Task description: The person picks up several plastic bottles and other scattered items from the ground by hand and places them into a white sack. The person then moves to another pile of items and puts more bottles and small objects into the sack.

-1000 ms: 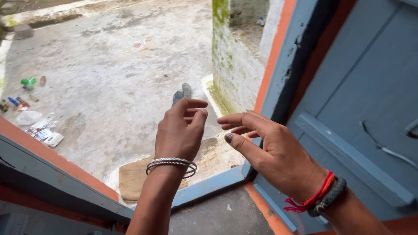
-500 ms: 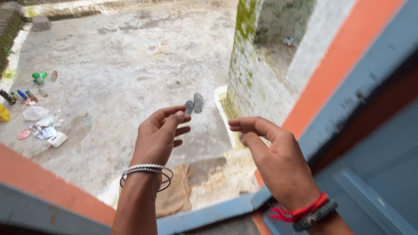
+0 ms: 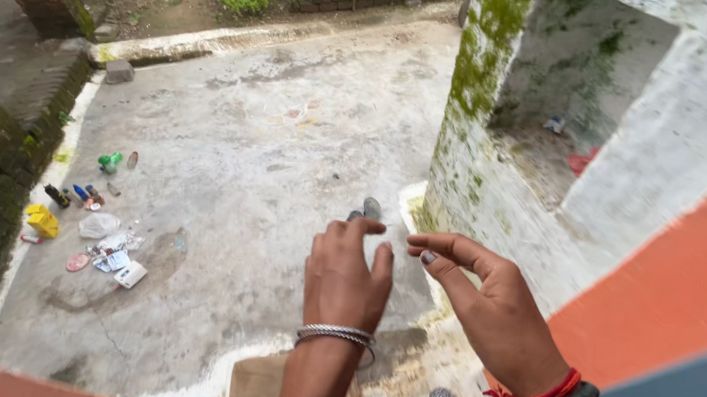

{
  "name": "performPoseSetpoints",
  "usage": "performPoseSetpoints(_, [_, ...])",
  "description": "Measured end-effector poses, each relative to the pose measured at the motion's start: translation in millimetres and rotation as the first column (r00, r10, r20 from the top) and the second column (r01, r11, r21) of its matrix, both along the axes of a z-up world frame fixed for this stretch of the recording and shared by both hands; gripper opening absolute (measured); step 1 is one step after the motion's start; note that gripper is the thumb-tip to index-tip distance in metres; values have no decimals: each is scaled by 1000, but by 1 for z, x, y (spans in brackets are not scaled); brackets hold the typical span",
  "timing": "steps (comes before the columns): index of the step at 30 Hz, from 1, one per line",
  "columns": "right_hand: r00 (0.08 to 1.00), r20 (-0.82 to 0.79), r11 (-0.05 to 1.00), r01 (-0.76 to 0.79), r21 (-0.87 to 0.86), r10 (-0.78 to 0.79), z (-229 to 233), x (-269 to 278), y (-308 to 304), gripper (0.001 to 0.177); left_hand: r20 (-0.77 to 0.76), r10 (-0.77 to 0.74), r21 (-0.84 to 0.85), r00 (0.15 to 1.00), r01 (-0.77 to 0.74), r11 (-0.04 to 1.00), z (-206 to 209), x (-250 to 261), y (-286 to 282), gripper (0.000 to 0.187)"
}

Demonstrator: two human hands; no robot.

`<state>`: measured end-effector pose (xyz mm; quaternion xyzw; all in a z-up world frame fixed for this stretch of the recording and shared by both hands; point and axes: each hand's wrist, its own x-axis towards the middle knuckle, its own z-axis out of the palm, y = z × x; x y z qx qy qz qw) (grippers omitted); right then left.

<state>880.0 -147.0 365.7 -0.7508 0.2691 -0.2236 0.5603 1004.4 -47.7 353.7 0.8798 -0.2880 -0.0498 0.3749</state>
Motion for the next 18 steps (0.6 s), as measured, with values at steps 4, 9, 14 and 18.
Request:
performPoseSetpoints(4, [999,16,999,41,-2,-40,-11,44,-22,30,166,17,6,986,-19,1000,-8,33,-25,27])
performPoseSetpoints(9, [991,106,954,-43,-297,78,-21,124,-88,26,414,63,-42,908,-50,998,-29,100,-82,27])
performPoseSetpoints(14, [957,175,899,-140,-416,230,-8,217,-171,25,478,229,-209,848,-144,967,-35,179,-137,24])
performPoseSetpoints(18, [942,141,892,-231,-387,305,-10,279,-214,25,428,339,-212,838,-272,939,-32,231,-171,23])
